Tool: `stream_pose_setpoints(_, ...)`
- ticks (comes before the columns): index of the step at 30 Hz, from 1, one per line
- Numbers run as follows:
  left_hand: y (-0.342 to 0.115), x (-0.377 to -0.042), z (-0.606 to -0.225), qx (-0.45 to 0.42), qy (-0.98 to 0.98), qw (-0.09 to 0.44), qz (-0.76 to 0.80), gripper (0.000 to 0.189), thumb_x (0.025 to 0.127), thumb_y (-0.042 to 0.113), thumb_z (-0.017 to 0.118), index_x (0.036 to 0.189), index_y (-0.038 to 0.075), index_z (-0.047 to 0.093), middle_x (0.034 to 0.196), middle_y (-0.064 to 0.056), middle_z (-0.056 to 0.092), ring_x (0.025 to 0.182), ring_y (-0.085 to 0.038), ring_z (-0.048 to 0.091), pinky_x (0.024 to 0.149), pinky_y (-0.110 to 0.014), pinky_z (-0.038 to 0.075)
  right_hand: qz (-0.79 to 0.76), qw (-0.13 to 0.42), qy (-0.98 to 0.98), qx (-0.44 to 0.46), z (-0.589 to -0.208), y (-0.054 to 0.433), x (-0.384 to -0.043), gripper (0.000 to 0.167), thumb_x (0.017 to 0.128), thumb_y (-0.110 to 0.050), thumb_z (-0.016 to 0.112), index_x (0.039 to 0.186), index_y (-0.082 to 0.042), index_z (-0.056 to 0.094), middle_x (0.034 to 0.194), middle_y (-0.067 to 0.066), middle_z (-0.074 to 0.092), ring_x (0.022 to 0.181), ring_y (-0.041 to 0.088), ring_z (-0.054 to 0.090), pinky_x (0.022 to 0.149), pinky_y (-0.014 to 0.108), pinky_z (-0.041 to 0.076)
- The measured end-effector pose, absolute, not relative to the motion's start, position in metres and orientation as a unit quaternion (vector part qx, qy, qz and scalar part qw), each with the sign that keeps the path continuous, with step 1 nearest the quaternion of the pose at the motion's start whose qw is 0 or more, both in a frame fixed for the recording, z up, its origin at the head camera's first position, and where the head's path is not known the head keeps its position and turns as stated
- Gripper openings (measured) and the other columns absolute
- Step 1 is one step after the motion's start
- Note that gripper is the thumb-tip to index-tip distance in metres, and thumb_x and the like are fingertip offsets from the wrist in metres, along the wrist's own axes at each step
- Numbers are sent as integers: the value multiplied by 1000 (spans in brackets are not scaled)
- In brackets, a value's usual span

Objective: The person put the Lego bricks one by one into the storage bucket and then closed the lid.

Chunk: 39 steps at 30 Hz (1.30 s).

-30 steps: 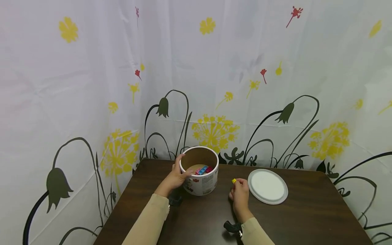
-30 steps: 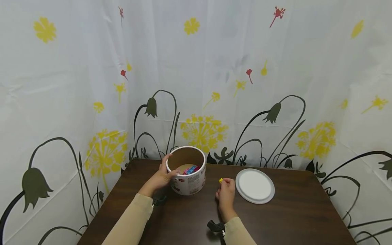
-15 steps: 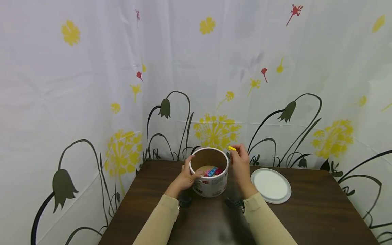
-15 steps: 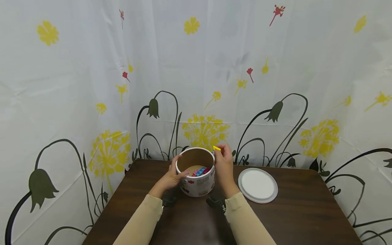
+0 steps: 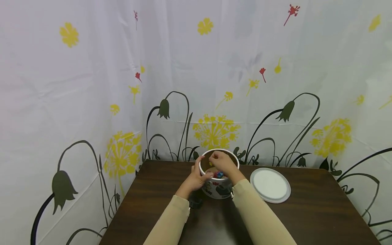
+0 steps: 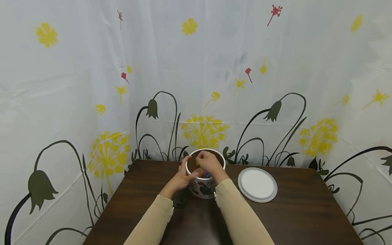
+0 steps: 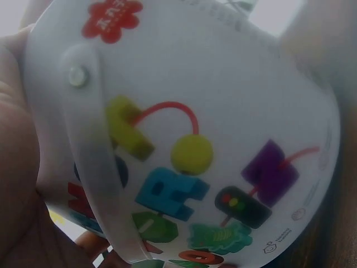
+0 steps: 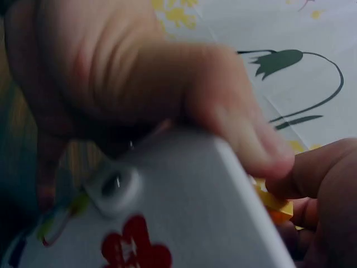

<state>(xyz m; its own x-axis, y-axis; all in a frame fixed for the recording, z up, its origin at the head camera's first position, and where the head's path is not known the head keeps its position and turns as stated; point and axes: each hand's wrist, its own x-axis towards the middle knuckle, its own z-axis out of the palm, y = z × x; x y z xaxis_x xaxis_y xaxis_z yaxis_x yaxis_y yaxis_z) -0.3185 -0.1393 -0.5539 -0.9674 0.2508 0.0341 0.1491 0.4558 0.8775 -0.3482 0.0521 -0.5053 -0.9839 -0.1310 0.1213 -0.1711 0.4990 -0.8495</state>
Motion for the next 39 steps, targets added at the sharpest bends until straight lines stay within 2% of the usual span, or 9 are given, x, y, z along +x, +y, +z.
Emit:
stream_pose_setpoints(4, -138, -317, -555, 112, 852, 53, 508, 102, 89, 55, 78, 168, 32, 18, 142, -29, 38, 126, -50, 55, 110, -66, 48, 463, 26, -882, 83, -511, 51, -349, 21, 106, -32, 63, 95, -15, 69, 91, 4, 70, 75, 22, 58, 71, 36, 46)
stream_pose_setpoints(11, -137, -319, -555, 113, 851, 45, 511, 103, 90, 56, 76, 171, 33, 16, 146, -30, 37, 129, -51, 53, 111, -68, 47, 500, 147, -852, 46, -506, 55, -341, 22, 108, -40, 63, 97, -22, 69, 75, -2, 55, 70, 18, 53, 67, 34, 43)
stream_pose_setpoints(18, -129, -312, -559, 94, 846, 39, 523, 104, 94, 51, 75, 173, 32, 10, 157, -33, 35, 135, -53, 53, 111, -67, 47, 503, 308, -794, 149, -512, 60, -323, 15, 108, -21, 65, 94, -18, 67, 66, -3, 49, 56, 11, 43, 56, 29, 39)
stream_pose_setpoints(22, -128, -301, -554, 77, 857, 20, 510, 105, 98, 52, 74, 176, 26, 8, 165, -35, 34, 144, -58, 46, 112, -73, 44, 500, 310, -786, 192, -518, 60, -310, 16, 108, -18, 66, 92, -22, 66, 65, -7, 50, 55, 5, 43, 53, 25, 38)
stream_pose_setpoints(27, -119, -277, -538, 59, 884, -101, 453, 88, 100, 44, 75, 171, 16, 31, 155, -26, 48, 137, -47, 48, 107, -68, 49, 547, 267, -761, 224, -519, 76, -284, 15, 109, -14, 66, 97, -22, 71, 70, -4, 57, 60, 6, 48, 54, 24, 42)
stream_pose_setpoints(31, -94, -250, -521, 119, 843, -261, 455, 39, 99, 14, 71, 138, 10, 64, 130, -12, 62, 116, -29, 59, 96, -48, 56, 560, 268, -763, 179, -522, 115, -265, 13, 107, -9, 68, 97, -18, 72, 71, -1, 57, 61, 8, 49, 55, 24, 42)
stream_pose_setpoints(33, -77, -237, -511, 180, 812, -289, 474, 25, 98, 3, 65, 121, 13, 70, 115, -6, 68, 104, -21, 64, 88, -38, 58, 550, 269, -780, 128, -526, 141, -259, 13, 106, -10, 70, 96, -17, 73, 73, -2, 57, 63, 6, 49, 57, 23, 41)
stream_pose_setpoints(35, -60, -226, -505, 243, 793, -250, 501, 24, 97, 1, 61, 114, 15, 71, 107, -3, 71, 96, -12, 66, 83, -30, 58, 536, 265, -799, 66, -530, 168, -255, 11, 106, -14, 70, 96, -15, 74, 75, -2, 59, 65, 5, 50, 60, 23, 41)
stream_pose_setpoints(39, -24, -217, -512, 273, 780, -70, 559, 29, 100, 8, 60, 126, 15, 70, 116, -6, 72, 102, -3, 66, 87, -22, 56, 523, 244, -815, -53, -541, 225, -249, 17, 110, -24, 65, 107, -9, 74, 87, -7, 63, 78, 4, 53, 71, 20, 42)
